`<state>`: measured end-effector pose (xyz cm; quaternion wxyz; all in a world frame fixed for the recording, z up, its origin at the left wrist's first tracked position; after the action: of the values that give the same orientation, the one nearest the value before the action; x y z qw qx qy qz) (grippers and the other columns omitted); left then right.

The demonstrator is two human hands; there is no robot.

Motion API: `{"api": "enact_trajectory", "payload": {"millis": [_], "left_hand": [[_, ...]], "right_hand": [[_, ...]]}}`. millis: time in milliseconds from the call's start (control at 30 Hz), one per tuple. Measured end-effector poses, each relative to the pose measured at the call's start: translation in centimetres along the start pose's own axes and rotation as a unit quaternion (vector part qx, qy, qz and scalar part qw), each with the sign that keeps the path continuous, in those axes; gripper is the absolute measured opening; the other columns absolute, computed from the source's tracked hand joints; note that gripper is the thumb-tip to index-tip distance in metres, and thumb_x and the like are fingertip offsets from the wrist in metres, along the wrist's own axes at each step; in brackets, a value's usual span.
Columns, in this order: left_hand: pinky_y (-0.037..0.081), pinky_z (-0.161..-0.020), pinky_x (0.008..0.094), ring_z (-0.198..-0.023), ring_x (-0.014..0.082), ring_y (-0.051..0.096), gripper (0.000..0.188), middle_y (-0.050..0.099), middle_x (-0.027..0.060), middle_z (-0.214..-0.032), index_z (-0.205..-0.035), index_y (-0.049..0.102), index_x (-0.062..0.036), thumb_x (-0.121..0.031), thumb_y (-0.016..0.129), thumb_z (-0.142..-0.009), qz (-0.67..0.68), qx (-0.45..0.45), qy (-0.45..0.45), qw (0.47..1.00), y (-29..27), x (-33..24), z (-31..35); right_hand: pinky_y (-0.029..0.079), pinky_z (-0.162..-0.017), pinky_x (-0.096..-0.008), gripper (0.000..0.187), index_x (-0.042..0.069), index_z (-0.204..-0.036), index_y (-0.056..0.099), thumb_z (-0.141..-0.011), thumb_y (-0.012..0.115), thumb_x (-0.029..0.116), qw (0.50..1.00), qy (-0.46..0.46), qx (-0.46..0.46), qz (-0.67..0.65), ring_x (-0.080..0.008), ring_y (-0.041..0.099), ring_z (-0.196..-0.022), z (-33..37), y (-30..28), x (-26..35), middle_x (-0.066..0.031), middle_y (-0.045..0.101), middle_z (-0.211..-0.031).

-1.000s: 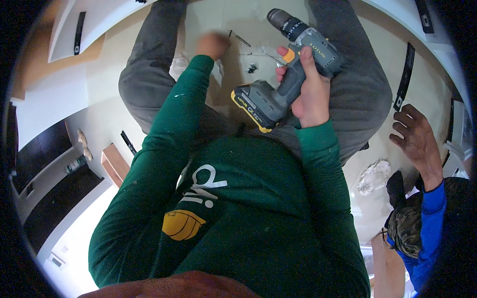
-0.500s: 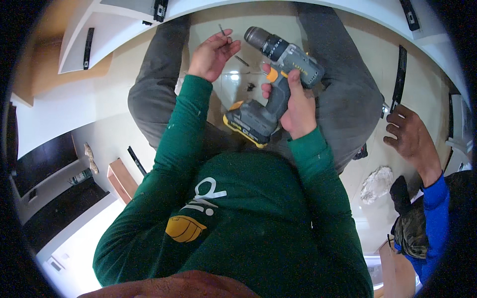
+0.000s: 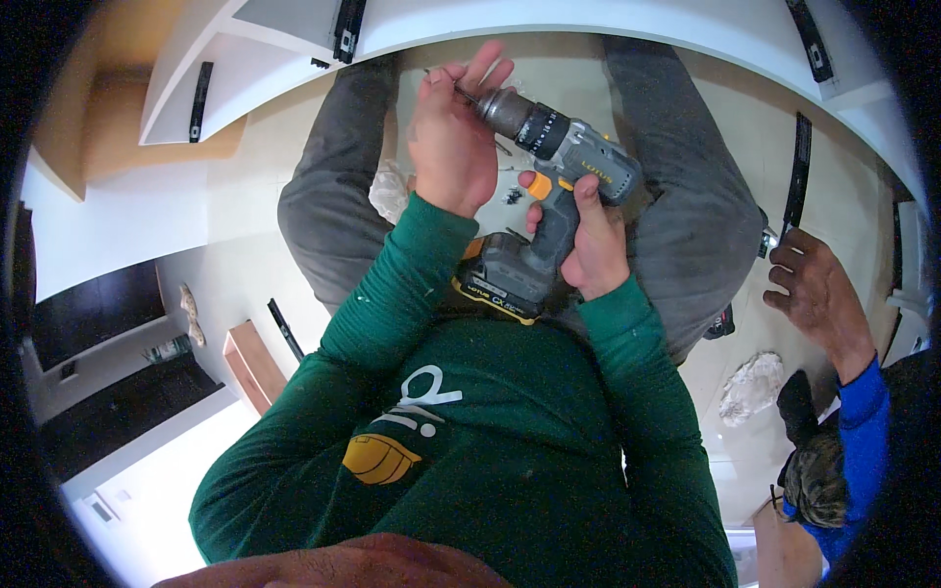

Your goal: The person assembles a white cabinet by attaching metal drawer slides to the interior sides using a cordless drill and screws. They position the slides, align them, and drive screws to secure them in place.

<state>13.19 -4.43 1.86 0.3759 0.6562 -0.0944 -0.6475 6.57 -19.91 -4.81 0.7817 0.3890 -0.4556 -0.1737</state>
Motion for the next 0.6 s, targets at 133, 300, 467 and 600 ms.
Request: {"api": "enact_trajectory", "payload": {"millis": [133, 300, 467, 600], "left_hand": [[0.049, -0.102, 0.0489, -0.118, 0.0359, 0.062, 0.024, 0.063, 0.0205, -0.132, -0.108, 0.049, -0.009, -0.029, 0.036, -0.11, 0.01, 0.007, -0.024, 1.0, 1.0, 0.3, 0.3], [0.053, -0.092, 0.0455, -0.098, 0.0319, 0.066, 0.022, 0.067, 0.0169, -0.107, -0.102, 0.047, -0.0081, -0.025, 0.036, -0.11, 0.061, -0.094, -0.048, 0.993, 0.1, 2.6, 1.5], [0.058, -0.082, 0.0472, -0.083, 0.0315, 0.067, 0.022, 0.064, 0.0142, -0.09, -0.099, 0.047, -0.0081, -0.026, 0.038, -0.109, 0.106, -0.111, -0.04, 0.987, 0.4, 2.3, 2.3], [0.058, -0.085, 0.0492, -0.084, 0.0326, 0.066, 0.022, 0.062, 0.0122, -0.087, -0.1, 0.046, -0.0085, -0.028, 0.039, -0.108, 0.088, -0.092, -0.062, 0.99, 0.2, 1.8, 2.6]], "right_hand": [[0.055, -0.071, -0.035, 0.076, 0.006, -0.137, 0.051, -0.091, 0.061, 0.066, 1.0, 0.002, -0.001, -0.007, -0.0187, 0.063, -0.08, 0.1, 0.3, -0.1, -0.0131, 0.066, -0.117], [0.057, -0.072, -0.0361, 0.063, 0.007, -0.134, 0.056, -0.089, 0.077, 0.045, 0.998, -0.065, 0.014, -0.012, -0.0207, 0.066, -0.082, 0.2, -0.1, 0.1, -0.0127, 0.069, -0.114], [0.053, -0.075, -0.0327, 0.058, 0.004, -0.119, 0.064, -0.08, 0.086, 0.042, 0.948, -0.166, -0.013, 0.271, -0.0172, 0.065, -0.087, 0.9, -1.8, 0.5, -0.0055, 0.068, -0.103], [0.051, -0.085, -0.0313, 0.064, 0.003, -0.123, 0.062, -0.075, 0.091, 0.035, 0.933, -0.187, 0.002, 0.308, -0.0144, 0.063, -0.097, 1.7, 1.2, 2.6, -0.0039, 0.067, -0.109]]}}
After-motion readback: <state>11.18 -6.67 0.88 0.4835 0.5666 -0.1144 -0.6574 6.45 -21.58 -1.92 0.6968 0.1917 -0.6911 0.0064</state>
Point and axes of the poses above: each hand's wrist, its own z-axis away from the middle knuckle, its own y-axis out of the palm, x = y × z, the point moved 9 cm from there along -z, towards the middle knuckle
